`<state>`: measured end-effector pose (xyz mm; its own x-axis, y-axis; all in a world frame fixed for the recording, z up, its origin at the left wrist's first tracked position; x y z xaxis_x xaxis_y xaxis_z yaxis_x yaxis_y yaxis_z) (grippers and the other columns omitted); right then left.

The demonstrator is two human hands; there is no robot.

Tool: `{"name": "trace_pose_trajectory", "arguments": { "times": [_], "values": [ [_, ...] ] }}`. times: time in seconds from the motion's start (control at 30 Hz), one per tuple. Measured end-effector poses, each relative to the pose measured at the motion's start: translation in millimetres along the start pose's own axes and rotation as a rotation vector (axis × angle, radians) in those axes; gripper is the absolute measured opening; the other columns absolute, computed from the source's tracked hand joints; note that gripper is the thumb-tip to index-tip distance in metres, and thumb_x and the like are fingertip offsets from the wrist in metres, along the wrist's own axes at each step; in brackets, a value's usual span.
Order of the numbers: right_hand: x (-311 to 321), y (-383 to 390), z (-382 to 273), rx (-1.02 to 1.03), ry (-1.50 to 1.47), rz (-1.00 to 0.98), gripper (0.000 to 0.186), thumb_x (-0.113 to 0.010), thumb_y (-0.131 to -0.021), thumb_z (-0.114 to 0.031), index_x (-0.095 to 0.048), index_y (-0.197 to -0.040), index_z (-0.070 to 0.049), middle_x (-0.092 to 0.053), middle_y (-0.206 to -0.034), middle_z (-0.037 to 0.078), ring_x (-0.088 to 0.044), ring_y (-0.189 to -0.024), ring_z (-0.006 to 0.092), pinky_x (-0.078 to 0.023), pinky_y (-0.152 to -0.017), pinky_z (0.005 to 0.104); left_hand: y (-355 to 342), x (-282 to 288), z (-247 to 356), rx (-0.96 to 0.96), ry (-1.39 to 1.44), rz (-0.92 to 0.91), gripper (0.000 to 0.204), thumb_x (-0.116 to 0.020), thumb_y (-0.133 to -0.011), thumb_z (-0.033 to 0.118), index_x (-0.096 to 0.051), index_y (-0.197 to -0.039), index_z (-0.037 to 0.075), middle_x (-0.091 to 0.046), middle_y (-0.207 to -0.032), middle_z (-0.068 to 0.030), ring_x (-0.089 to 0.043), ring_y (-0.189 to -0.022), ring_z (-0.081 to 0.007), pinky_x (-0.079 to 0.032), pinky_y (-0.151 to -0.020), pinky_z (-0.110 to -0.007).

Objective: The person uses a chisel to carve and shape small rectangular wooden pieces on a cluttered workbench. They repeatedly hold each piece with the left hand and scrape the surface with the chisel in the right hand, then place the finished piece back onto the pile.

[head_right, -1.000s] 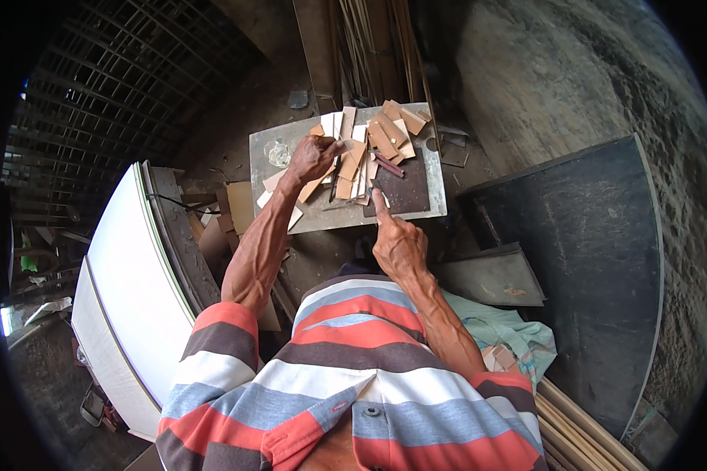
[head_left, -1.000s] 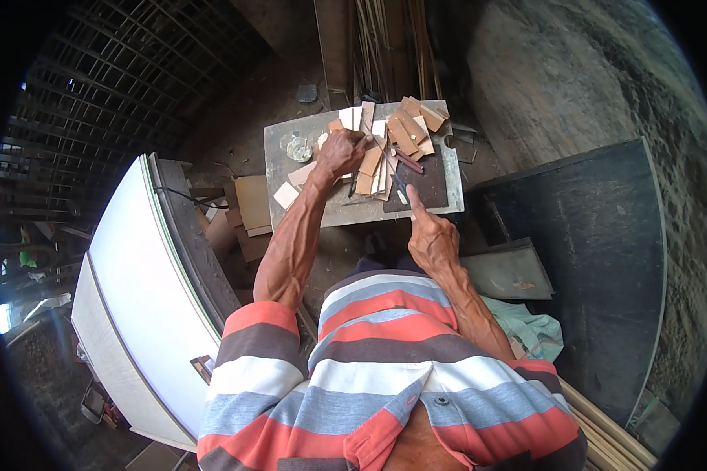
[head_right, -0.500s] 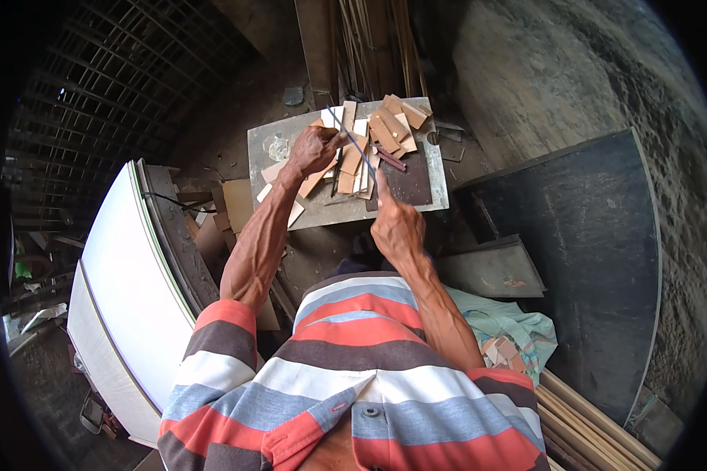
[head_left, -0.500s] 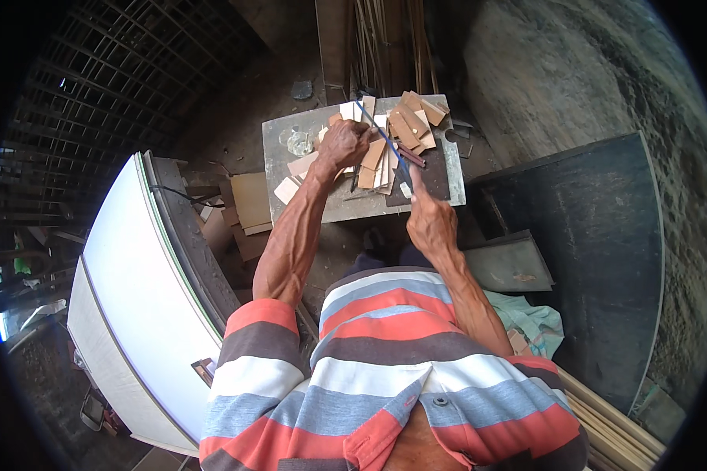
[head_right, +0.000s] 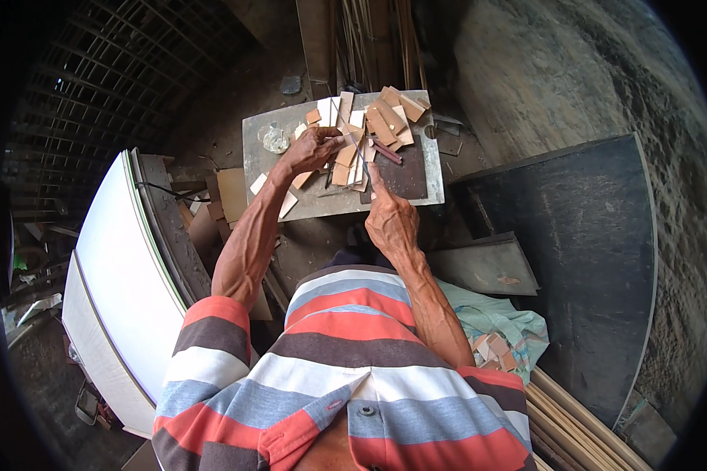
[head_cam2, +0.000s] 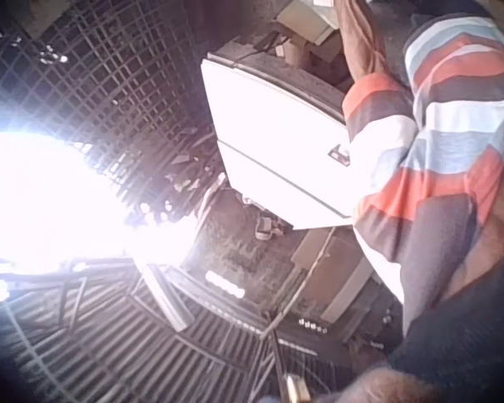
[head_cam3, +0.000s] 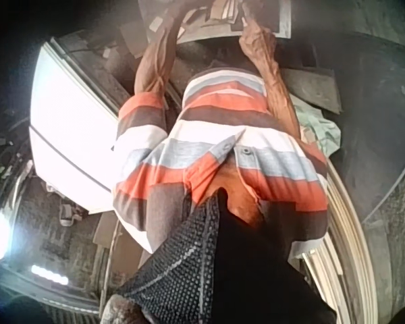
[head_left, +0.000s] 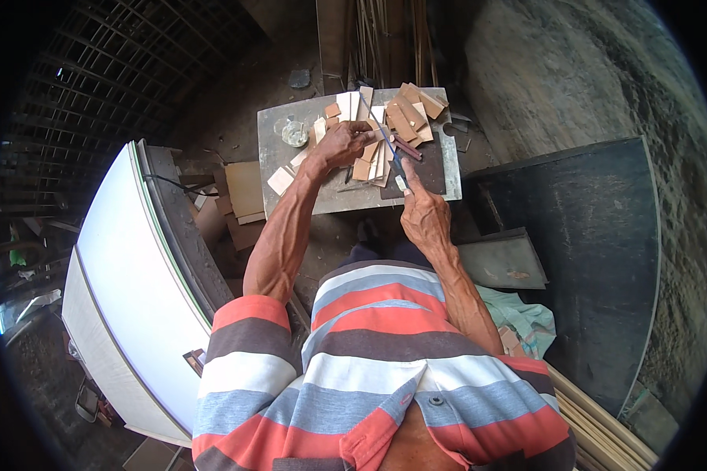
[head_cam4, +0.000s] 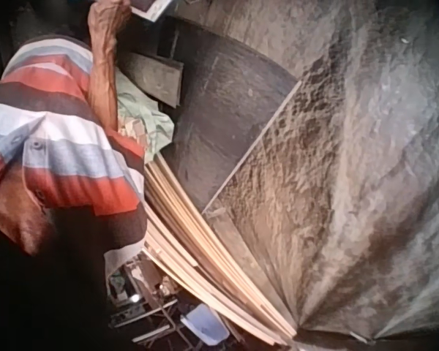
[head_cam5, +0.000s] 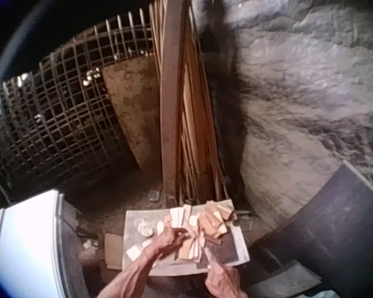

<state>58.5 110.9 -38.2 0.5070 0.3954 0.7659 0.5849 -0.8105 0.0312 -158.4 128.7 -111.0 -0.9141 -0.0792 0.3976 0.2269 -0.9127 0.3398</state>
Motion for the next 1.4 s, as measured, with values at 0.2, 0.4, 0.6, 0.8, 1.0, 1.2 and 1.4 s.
{"name": "trace_pose_trajectory", "arguments": {
  "times": [0.2, 0.4, 0.6, 0.8, 1.0, 1.2, 1.4],
  "values": [
    [8.8, 14.3, 4.4, 0.04, 0.023, 0.005, 0.057, -0.053, -0.089, -0.005, -0.043, -0.144, -0.013, -0.061, -0.066, 0.021, -0.063, -0.061, 0.0375, -0.046, -0.057, 0.0467, 2.5, -1.0, 17.7, -0.152, -0.252, 0.079, 0.035, -0.06, -0.092, 0.031, -0.072, -0.091, -0.002, -0.068, -0.079, -0.023, -0.066, -0.07, -0.0377, -0.05, -0.068, -0.044],
    [14.3, -3.7, 2.6, 0.015, 0.089, -0.074, 0.06, -0.053, -0.086, -0.003, -0.041, -0.144, -0.008, -0.062, -0.065, 0.02, -0.065, -0.06, 0.0371, -0.05, -0.056, 0.0465, -8.5, -1.5, 24.1, -0.153, -0.374, 0.101, 0.039, -0.058, -0.094, 0.038, -0.074, -0.096, 0.003, -0.07, -0.074, -0.0187, -0.067, -0.064, -0.0291, -0.05, -0.064, -0.041],
    [4.1, -5.9, 13.6, -0.004, 0.081, -0.073, 0.061, -0.054, -0.086, -0.002, -0.041, -0.145, -0.009, -0.063, -0.067, 0.022, -0.065, -0.061, 0.0375, -0.049, -0.058, 0.0471, -9.0, -2.3, 35.9, -0.069, -0.407, 0.136, 0.037, -0.057, -0.091, 0.038, -0.075, -0.094, 0.005, -0.069, -0.077, -0.0207, -0.067, -0.075, -0.0376, -0.052, -0.072, -0.043],
    [7.4, 13.8, 11.3, 0.049, 0.048, -0.043, 0.065, -0.056, -0.08, -0.002, -0.041, -0.144, -0.006, -0.061, -0.062, 0.02, -0.064, -0.058, 0.0358, -0.05, -0.055, 0.0469, -9.8, -2.8, 18.8, -0.105, -0.434, 0.185, 0.037, -0.057, -0.092, 0.037, -0.074, -0.099, 0.005, -0.07, -0.081, -0.0191, -0.068, -0.074, -0.0357, -0.053, -0.069, -0.042],
    [11.5, 13.6, 14.2, 0.012, -0.002, -0.05, 0.06, -0.055, -0.086, -0.003, -0.042, -0.144, -0.009, -0.059, -0.061, 0.025, -0.062, -0.059, 0.0413, -0.047, -0.056, 0.0488, -6.9, 0.1, 22.5, -0.099, -0.484, 0.161, 0.038, -0.057, -0.093, 0.037, -0.073, -0.096, 0.003, -0.069, -0.079, -0.0196, -0.067, -0.072, -0.037, -0.052, -0.071, -0.042],
    [10.4, -0.1, 12.2, 0.017, 0.041, -0.062, 0.058, -0.055, -0.087, -0.004, -0.042, -0.143, -0.009, -0.059, -0.063, 0.026, -0.063, -0.061, 0.0421, -0.046, -0.057, 0.0507, -9.0, -13.4, 18.9, -0.032, -0.446, 0.192, 0.036, -0.055, -0.092, 0.038, -0.074, -0.092, 0.008, -0.068, -0.079, -0.0215, -0.065, -0.077, -0.0414, -0.052, -0.072, -0.048],
    [8.3, 6.5, 16.3, -0.014, 0.042, -0.094, 0.056, -0.054, -0.088, -0.005, -0.044, -0.142, -0.008, -0.059, -0.06, 0.022, -0.062, -0.057, 0.0383, -0.046, -0.056, 0.0481, -9.2, -19.0, 14.8, -0.077, -0.437, 0.197, 0.037, -0.055, -0.092, 0.039, -0.074, -0.088, 0.007, -0.067, -0.076, -0.0207, -0.066, -0.076, -0.0407, -0.052, -0.07, -0.048]
  ]
}}
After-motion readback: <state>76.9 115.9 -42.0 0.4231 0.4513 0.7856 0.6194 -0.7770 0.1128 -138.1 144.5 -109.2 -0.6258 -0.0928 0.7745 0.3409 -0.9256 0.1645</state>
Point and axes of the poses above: each hand's wrist, its own y-axis away from the middle knuckle, its own x-axis out of the back of the hand, z = x × y, the point moved 6 cm from there along -y, towards the middle knuckle
